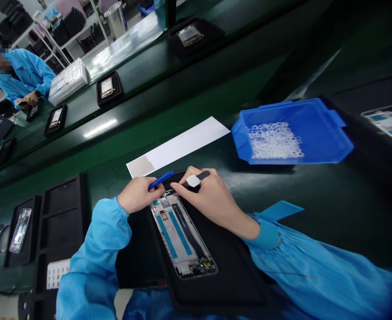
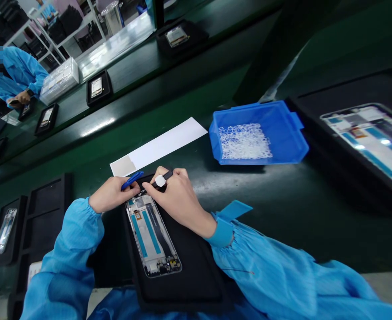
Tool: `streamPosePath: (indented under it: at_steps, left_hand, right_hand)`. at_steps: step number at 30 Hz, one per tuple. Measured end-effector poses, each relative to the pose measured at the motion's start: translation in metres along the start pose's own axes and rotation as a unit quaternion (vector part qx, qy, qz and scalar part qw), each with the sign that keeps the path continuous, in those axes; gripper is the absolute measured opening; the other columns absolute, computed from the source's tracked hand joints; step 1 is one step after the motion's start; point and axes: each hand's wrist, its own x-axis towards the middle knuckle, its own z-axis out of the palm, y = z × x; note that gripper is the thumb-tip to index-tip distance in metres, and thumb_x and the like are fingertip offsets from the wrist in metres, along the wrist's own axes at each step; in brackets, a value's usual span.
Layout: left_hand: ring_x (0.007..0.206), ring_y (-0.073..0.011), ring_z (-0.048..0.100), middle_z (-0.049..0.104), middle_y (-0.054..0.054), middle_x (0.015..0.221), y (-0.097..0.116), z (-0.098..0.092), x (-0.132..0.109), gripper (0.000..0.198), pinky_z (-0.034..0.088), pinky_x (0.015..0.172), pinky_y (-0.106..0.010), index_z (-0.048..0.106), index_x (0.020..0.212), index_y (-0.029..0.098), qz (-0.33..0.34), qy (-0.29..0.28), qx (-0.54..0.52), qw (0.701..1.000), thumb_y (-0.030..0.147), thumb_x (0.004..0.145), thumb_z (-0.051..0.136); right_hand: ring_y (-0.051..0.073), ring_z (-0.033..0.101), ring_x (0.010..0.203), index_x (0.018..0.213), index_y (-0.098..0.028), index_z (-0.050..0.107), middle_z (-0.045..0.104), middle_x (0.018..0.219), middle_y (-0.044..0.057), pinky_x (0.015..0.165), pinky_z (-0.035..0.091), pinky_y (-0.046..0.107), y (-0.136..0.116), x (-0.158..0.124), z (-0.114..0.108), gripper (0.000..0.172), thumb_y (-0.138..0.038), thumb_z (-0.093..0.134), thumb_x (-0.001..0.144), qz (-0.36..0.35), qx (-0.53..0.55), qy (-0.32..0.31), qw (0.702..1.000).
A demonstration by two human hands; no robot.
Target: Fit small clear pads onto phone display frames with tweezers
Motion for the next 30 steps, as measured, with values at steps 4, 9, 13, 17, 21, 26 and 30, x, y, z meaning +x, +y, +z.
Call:
streamPosePath:
  at_steps: [4,9,13,17,21,26,30]
  left_hand:
    - [0.05,-0.0096,0.041,0.046,0.006,0.054,-0.001,0.0,0.0,0.02,0.031,0.053,-0.023,0.063,0.077,0.018,-0.003,-0.003,-0.003,1.0,0.034,0.082,0.053]
    - [0.052,-0.0098,0.042,0.047,0.006,0.056,0.003,0.002,-0.001,0.018,0.031,0.055,-0.023,0.063,0.077,0.018,-0.005,0.002,0.001,1.0,0.033,0.082,0.053]
    - [0.055,-0.0111,0.045,0.051,0.004,0.059,0.01,0.005,-0.002,0.016,0.029,0.055,-0.024,0.06,0.073,0.018,-0.031,0.015,0.038,0.999,0.031,0.082,0.053]
    - [0.058,-0.0134,0.047,0.055,0.002,0.062,0.011,0.005,0.002,0.016,0.027,0.056,-0.025,0.058,0.072,0.019,-0.045,0.014,0.094,0.994,0.03,0.083,0.053]
    - [0.06,-0.0153,0.052,0.059,0.0,0.066,0.012,0.004,0.004,0.016,0.027,0.057,-0.026,0.061,0.077,0.02,-0.046,0.008,0.113,0.993,0.032,0.084,0.053]
    - [0.063,-0.0167,0.055,0.063,-0.002,0.069,0.01,0.004,0.003,0.018,0.029,0.057,-0.026,0.063,0.078,0.019,-0.047,0.011,0.122,0.991,0.032,0.086,0.052]
    - [0.067,-0.017,0.058,0.067,-0.002,0.075,0.005,0.006,0.005,0.018,0.033,0.06,-0.025,0.064,0.082,0.02,-0.039,0.011,0.112,0.993,0.031,0.087,0.051]
  right_hand:
    - [0.019,0.051,0.068,0.067,-0.021,0.048,0.06,0.072,0.001,0.079,0.035,0.037,0.0,0.0,0.0,0.027,-0.038,0.058,0.086,0.005,0.007,-0.009,1.0]
    - [0.019,0.05,0.067,0.065,-0.022,0.047,0.058,0.068,0.0,0.078,0.034,0.036,-0.001,0.001,0.0,0.027,-0.035,0.06,0.084,0.004,0.011,0.0,1.0]
    - [0.018,0.05,0.066,0.065,-0.021,0.045,0.056,0.064,-0.002,0.076,0.034,0.034,-0.006,0.002,0.0,0.026,-0.029,0.06,0.084,0.001,0.003,-0.002,1.0]
    - [0.018,0.051,0.067,0.066,-0.021,0.044,0.056,0.064,-0.003,0.076,0.035,0.033,-0.01,0.004,0.0,0.025,-0.023,0.06,0.084,-0.004,-0.017,-0.008,1.0]
    - [0.018,0.051,0.07,0.067,-0.021,0.044,0.056,0.066,-0.003,0.076,0.035,0.033,-0.013,0.002,-0.002,0.025,-0.023,0.062,0.084,-0.002,-0.015,-0.007,1.0]
    - [0.018,0.052,0.073,0.068,-0.021,0.045,0.057,0.069,-0.003,0.078,0.035,0.032,-0.014,0.001,-0.004,0.025,-0.022,0.063,0.084,0.015,0.0,-0.008,1.0]
    - [0.017,0.051,0.072,0.066,-0.02,0.044,0.056,0.067,-0.004,0.078,0.034,0.03,-0.016,0.003,-0.003,0.026,-0.017,0.065,0.08,0.025,0.003,-0.007,1.0]
